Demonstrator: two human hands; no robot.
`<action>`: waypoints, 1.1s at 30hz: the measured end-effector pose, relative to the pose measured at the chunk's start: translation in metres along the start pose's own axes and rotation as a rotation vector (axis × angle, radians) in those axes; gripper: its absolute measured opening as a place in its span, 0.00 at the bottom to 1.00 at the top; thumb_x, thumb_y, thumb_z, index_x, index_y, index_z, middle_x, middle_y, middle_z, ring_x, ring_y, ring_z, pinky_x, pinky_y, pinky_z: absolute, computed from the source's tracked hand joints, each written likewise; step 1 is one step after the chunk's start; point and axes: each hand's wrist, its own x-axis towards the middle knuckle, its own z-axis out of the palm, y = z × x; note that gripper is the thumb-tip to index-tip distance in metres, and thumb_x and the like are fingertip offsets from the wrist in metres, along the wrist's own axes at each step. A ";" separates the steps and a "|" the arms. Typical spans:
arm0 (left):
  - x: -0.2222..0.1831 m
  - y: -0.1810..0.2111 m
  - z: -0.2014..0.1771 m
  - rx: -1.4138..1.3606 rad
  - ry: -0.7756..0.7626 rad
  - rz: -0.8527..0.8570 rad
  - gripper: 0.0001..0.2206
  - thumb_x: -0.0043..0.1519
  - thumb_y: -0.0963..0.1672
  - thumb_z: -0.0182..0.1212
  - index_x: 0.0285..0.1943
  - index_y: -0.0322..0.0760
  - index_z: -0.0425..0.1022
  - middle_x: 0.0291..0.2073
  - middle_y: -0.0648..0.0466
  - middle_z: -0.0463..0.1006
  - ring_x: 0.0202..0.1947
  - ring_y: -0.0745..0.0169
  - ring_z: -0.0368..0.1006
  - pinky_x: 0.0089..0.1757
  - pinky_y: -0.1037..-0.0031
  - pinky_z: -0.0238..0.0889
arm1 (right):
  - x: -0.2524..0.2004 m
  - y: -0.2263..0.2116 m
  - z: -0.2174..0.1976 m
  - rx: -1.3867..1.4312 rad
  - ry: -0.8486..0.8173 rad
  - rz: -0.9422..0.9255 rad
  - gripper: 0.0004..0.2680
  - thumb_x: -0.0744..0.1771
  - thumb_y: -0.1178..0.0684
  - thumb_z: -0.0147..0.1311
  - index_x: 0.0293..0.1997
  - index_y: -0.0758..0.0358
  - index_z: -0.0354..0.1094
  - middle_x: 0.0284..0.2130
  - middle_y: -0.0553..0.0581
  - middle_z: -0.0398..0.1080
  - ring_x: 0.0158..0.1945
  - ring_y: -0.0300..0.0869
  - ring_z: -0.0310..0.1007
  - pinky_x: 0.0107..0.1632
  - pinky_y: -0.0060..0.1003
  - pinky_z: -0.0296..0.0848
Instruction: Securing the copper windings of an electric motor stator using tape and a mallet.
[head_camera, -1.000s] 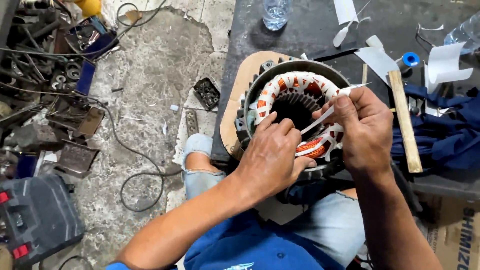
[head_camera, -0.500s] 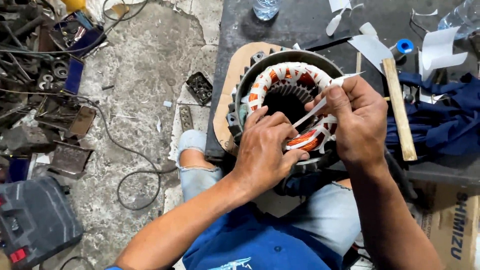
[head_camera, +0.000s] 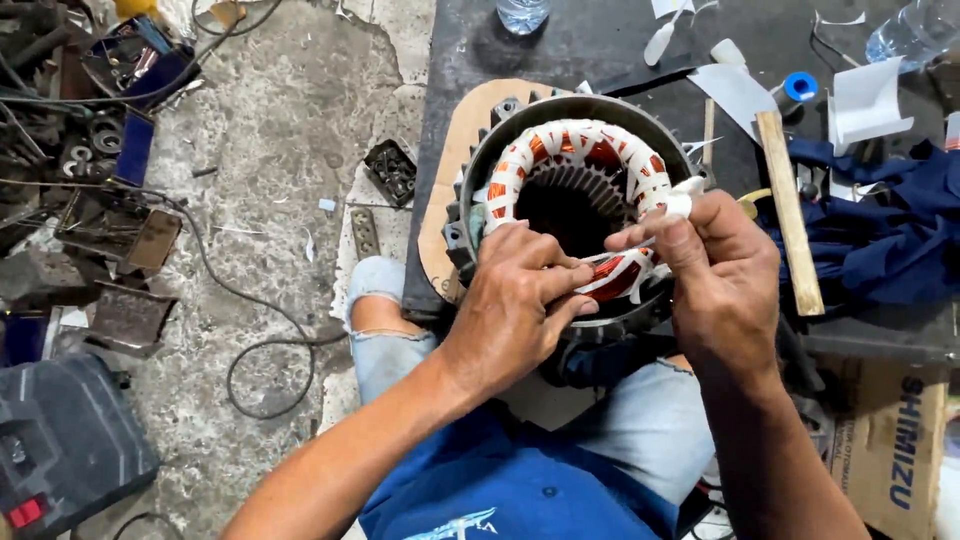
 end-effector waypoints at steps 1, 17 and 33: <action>-0.001 -0.002 0.000 -0.003 -0.006 0.007 0.13 0.53 0.42 0.78 0.44 0.35 0.83 0.34 0.54 0.76 0.39 0.54 0.67 0.51 0.60 0.59 | -0.005 0.002 -0.002 -0.041 -0.005 -0.049 0.05 0.73 0.56 0.47 0.40 0.62 0.65 0.35 0.60 0.77 0.42 0.41 0.80 0.53 0.35 0.77; -0.007 -0.007 -0.019 0.069 -0.013 0.251 0.28 0.60 0.58 0.60 0.51 0.31 0.74 0.53 0.41 0.77 0.55 0.43 0.76 0.63 0.50 0.59 | -0.066 0.030 -0.006 -0.103 -0.098 -0.252 0.06 0.70 0.54 0.49 0.41 0.66 0.68 0.39 0.65 0.75 0.47 0.51 0.82 0.55 0.40 0.81; -0.012 -0.031 -0.001 0.348 0.070 0.527 0.30 0.69 0.58 0.42 0.56 0.31 0.77 0.46 0.47 0.84 0.44 0.52 0.81 0.55 0.59 0.63 | -0.082 0.055 -0.003 -0.302 -0.022 -0.462 0.02 0.69 0.61 0.52 0.42 0.59 0.67 0.41 0.55 0.79 0.52 0.46 0.83 0.67 0.41 0.55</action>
